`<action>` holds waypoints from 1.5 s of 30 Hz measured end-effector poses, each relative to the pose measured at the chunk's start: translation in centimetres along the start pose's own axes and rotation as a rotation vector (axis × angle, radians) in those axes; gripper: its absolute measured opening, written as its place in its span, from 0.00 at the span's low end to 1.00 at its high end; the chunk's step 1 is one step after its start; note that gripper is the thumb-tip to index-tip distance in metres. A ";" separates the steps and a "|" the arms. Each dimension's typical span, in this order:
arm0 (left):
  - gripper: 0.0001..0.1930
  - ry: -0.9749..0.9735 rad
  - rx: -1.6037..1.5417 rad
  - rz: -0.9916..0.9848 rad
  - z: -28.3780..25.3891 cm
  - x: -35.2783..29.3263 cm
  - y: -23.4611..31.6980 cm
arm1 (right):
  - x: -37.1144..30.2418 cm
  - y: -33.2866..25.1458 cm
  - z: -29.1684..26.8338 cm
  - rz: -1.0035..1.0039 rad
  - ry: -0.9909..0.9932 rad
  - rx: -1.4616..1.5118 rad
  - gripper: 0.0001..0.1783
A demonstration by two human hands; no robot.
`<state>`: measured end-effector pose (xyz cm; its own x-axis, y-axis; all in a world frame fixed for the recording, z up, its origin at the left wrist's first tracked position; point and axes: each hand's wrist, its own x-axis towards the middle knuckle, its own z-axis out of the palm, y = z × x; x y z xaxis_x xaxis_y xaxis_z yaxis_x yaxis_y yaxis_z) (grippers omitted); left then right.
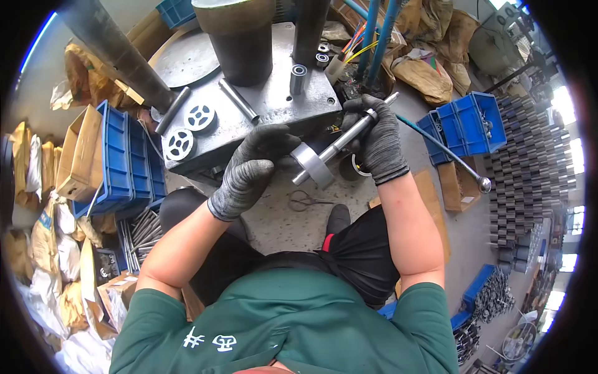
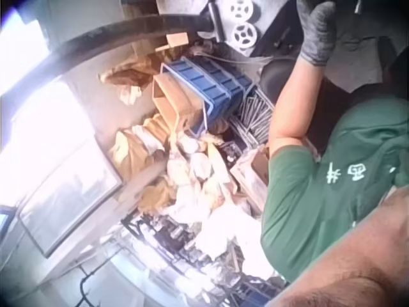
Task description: The recorder is assembling metal rods into a base plate and using a press machine to secure components.
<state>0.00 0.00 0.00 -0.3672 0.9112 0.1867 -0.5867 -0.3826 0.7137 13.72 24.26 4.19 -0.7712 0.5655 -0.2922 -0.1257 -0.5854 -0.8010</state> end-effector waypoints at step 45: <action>0.20 0.204 0.037 -0.595 1.4 -4.2 -9.6 | 0.3 7.8 5.0 0.266 -0.232 -0.944 0.31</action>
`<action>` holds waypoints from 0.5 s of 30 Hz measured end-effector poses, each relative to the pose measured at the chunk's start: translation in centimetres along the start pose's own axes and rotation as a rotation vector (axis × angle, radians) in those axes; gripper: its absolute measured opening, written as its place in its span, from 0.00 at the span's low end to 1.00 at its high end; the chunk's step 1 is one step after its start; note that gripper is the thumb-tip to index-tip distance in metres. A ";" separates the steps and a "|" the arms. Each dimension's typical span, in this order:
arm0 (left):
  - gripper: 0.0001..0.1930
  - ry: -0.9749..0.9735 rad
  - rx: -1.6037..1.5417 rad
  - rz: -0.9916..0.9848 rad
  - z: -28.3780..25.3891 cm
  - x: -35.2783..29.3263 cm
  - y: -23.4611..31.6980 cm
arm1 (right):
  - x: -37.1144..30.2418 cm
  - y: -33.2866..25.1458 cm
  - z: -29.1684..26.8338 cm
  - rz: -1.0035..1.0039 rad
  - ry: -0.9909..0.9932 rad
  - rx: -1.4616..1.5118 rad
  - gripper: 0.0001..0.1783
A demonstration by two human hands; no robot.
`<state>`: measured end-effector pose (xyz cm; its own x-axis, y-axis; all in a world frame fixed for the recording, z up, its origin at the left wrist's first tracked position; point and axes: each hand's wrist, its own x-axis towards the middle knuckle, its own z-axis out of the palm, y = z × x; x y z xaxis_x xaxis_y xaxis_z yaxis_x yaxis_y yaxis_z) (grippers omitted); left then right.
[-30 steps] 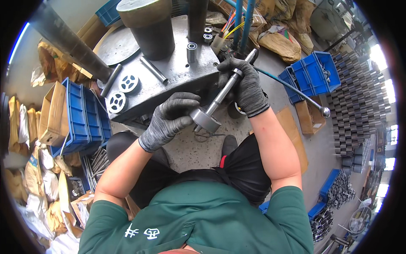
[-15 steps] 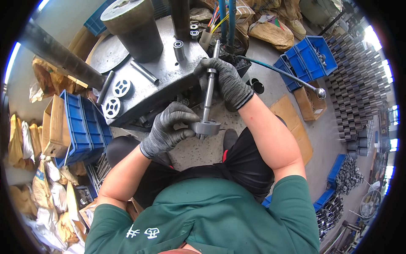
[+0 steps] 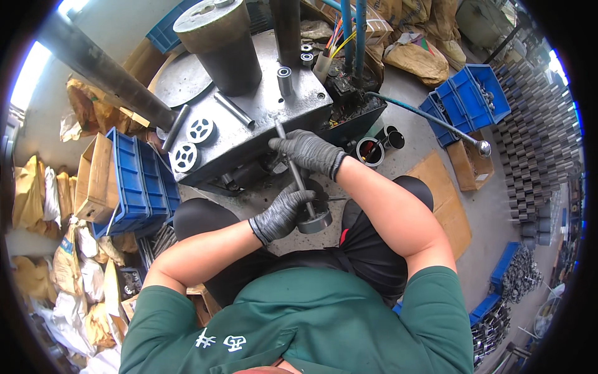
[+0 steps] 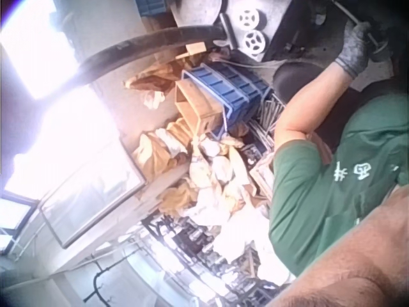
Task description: The recorder is assembling metal rods into a base plate and using a press machine to secure components.
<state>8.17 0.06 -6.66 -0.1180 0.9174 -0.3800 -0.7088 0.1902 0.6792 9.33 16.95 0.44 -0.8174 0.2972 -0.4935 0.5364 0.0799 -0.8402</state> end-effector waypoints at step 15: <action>0.12 0.334 -0.159 0.061 0.0 0.1 0.3 | 1.7 0.2 1.0 -0.058 -0.102 -0.083 0.26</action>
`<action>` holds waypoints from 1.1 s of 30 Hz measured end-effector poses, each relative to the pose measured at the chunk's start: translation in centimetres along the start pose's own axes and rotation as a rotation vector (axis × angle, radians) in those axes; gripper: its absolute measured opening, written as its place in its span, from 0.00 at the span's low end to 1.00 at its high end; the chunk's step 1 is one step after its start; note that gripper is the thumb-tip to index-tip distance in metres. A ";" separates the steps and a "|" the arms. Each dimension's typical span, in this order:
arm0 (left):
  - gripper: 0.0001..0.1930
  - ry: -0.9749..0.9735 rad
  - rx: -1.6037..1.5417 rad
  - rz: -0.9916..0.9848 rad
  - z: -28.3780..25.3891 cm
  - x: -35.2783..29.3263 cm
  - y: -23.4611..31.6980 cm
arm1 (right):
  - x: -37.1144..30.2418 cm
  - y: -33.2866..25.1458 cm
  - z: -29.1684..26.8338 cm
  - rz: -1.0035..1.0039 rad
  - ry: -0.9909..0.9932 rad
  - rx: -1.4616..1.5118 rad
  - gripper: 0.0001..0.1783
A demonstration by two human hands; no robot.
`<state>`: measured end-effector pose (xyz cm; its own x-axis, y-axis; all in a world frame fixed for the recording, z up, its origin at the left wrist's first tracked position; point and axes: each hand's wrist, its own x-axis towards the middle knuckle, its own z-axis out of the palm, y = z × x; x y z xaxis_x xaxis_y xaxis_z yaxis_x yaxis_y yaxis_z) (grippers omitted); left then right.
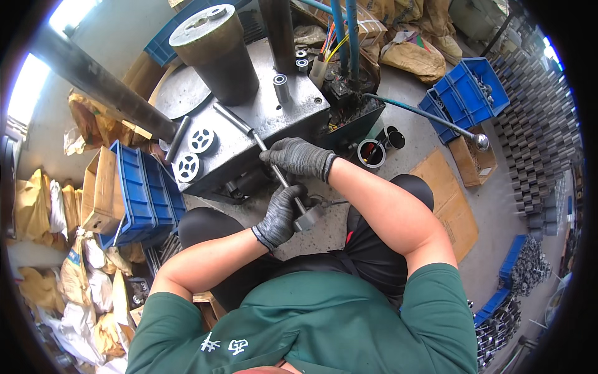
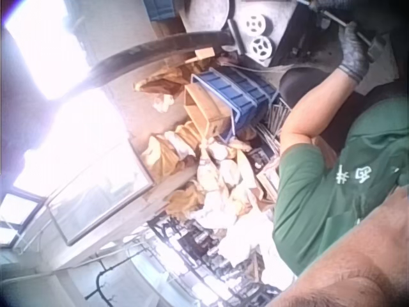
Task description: The recorder is assembling metal rods into a base plate and using a press machine to secure components.
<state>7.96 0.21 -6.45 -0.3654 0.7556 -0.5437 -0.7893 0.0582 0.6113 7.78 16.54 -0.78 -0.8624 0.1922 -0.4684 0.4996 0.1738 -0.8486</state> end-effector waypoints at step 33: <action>0.05 0.029 0.659 1.305 4.9 -2.4 19.8 | -28.0 -3.8 -17.9 -0.015 0.418 -1.276 0.27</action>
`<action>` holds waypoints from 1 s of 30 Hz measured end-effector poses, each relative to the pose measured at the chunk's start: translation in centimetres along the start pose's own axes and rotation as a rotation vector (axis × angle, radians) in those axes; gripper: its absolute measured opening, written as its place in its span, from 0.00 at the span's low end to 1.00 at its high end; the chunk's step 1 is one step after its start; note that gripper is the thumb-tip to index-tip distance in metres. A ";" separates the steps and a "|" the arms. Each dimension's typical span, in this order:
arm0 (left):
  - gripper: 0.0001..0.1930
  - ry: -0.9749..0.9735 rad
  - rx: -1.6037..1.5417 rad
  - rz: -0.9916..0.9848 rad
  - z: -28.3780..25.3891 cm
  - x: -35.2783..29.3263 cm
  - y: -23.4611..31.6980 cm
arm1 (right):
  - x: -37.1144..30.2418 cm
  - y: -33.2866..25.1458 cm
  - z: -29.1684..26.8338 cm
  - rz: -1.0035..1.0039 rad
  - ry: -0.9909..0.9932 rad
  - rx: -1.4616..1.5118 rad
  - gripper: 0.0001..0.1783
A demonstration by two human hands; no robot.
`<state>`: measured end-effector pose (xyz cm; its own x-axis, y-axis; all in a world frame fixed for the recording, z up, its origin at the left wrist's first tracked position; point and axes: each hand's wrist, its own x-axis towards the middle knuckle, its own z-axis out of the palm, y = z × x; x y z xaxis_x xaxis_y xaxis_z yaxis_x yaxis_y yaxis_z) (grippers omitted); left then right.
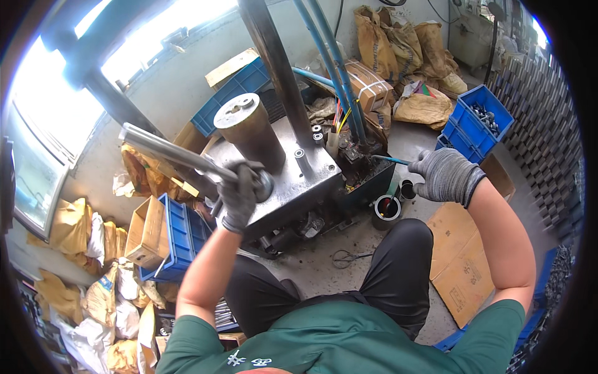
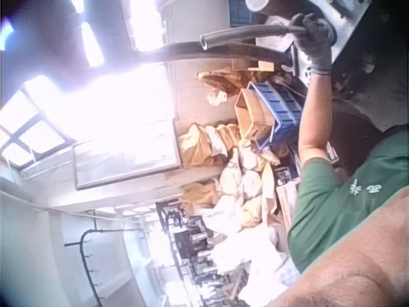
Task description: The recorder is assembling metal rods into a base plate and using a press machine to secure components.
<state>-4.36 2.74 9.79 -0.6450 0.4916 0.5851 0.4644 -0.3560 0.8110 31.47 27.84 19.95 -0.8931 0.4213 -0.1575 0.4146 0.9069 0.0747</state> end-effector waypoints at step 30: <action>0.08 0.077 0.585 -0.053 0.1 23.8 -4.9 | 1.2 0.0 -1.4 -0.009 -0.132 0.337 0.25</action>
<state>-21.86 16.26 19.76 -0.7085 0.4300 0.5596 0.6737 0.1761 0.7177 30.13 28.40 21.17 -0.8759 0.3901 -0.2839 0.4608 0.8508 -0.2527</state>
